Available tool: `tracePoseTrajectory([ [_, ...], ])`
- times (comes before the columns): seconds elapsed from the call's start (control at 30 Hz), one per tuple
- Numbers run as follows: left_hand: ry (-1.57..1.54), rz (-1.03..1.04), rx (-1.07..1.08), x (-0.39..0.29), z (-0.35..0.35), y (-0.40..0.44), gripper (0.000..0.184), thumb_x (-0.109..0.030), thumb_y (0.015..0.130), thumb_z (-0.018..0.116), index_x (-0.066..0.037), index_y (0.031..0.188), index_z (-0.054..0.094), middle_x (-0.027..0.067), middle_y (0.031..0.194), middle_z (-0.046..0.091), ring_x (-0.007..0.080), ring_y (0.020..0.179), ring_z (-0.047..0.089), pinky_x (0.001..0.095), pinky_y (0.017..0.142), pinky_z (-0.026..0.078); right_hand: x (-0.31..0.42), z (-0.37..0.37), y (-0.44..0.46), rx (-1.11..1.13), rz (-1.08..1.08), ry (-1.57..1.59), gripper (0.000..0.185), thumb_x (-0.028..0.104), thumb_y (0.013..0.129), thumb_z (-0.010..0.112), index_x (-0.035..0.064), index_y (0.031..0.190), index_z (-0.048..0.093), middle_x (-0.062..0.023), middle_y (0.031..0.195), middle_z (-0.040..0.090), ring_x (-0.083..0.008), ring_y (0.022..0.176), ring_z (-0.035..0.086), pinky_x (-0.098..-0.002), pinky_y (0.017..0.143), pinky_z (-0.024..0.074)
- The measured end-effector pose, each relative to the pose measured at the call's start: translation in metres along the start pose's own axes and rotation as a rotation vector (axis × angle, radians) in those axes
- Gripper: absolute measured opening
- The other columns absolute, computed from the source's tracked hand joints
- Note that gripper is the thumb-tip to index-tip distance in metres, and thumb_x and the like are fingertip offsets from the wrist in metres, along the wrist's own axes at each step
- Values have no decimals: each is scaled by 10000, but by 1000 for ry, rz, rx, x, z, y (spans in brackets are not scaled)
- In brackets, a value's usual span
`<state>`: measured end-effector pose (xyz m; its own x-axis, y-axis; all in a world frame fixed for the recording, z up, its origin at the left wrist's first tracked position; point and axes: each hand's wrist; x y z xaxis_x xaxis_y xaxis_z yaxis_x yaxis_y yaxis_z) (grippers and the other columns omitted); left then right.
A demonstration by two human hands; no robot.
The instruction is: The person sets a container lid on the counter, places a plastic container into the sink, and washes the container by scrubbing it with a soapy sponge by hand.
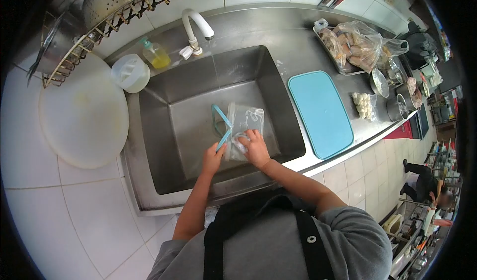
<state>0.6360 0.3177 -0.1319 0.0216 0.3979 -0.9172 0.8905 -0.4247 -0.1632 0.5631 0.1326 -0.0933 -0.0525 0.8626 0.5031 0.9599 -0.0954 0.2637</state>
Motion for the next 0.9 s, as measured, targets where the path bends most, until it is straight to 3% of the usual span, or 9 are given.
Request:
tracePoseTrajectory([
  [0.1,48,9,32,5,-2,2,341,-339,941,588,-18,824,584,103,592,483,160,551,454,346,541,389,3,-3,-6,15,-8,26,332,63,685,716,123,1011,694,-92,1075,553,-313,1029,500,-440,849,446],
  [0.3,44,18,25,2,22,-4,244,-269,955,543,-31,999,574,192,704,577,323,637,586,414,601,440,20,-14,-5,22,279,180,267,88,724,713,54,983,656,-143,979,595,-354,970,538,-420,862,460],
  [0.4,-54,136,-29,1,45,-9,221,-243,958,525,-32,1017,557,203,742,584,330,678,601,415,616,448,31,-12,-7,-45,475,207,251,134,732,715,22,943,639,-177,941,630,-383,934,569,-451,833,473],
  [0.5,-4,18,39,-4,54,-11,221,-241,966,517,-28,1008,556,201,752,587,327,690,602,411,616,447,9,-1,-6,-23,500,55,303,153,725,698,5,983,640,-199,953,649,-392,942,590,-468,819,482],
  [0.7,-95,69,-23,1,69,-2,287,-282,978,517,2,957,553,196,710,577,327,649,592,425,594,430,-18,8,34,-54,483,81,335,82,701,637,17,1030,654,-205,1021,651,-384,994,583,-462,850,484],
  [0.8,-90,101,-51,10,67,9,313,-298,979,512,9,934,550,199,683,566,334,624,584,439,585,422,-13,3,54,12,626,125,365,90,702,656,4,1057,658,-218,1034,654,-384,997,585,-452,870,481],
  [0.9,-10,83,-39,-3,63,4,322,-298,982,504,17,926,543,202,673,567,353,612,577,448,581,424,-31,12,72,13,550,46,373,84,699,674,12,1064,653,-220,1037,650,-379,1017,576,-440,901,466],
])
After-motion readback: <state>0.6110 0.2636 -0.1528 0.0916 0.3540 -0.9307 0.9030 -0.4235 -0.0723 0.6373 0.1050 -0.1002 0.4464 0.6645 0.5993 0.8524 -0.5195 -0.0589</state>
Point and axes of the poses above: each hand's wrist, its own y-axis towards the middle knuckle, its own z-axis out of the palm, x = y × z
